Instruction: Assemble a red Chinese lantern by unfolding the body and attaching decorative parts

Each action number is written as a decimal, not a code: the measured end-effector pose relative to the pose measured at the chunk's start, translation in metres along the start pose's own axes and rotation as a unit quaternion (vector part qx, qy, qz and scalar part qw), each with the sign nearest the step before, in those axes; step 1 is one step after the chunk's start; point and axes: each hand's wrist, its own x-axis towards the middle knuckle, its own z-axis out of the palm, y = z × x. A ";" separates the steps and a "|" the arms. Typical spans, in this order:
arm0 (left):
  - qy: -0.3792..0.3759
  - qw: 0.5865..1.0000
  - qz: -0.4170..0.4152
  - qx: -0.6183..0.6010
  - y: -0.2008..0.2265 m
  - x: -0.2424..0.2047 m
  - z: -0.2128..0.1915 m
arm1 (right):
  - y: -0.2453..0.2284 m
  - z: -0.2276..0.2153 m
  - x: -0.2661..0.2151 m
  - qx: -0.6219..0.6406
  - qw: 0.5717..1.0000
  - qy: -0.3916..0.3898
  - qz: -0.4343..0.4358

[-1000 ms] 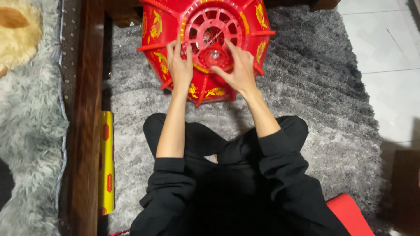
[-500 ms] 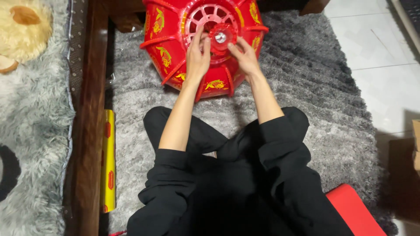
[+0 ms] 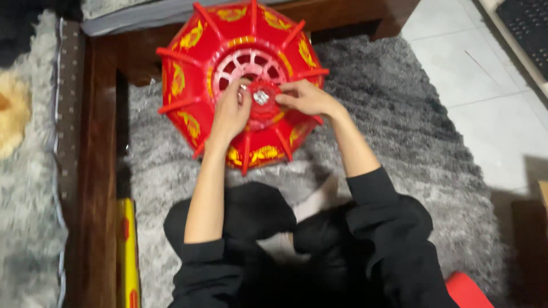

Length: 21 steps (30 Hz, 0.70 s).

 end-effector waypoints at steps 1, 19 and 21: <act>-0.001 1.000 0.001 -0.001 -0.006 0.004 -0.002 | -0.012 -0.015 0.006 -0.001 1.000 0.001 0.001; -0.061 0.997 -0.023 0.027 -0.011 0.038 -0.006 | 0.164 -0.201 0.298 -0.199 0.890 0.394 -0.110; -0.144 0.986 -0.072 0.046 -0.019 0.037 -0.003 | 0.178 -0.213 0.331 -0.250 0.870 0.410 -0.107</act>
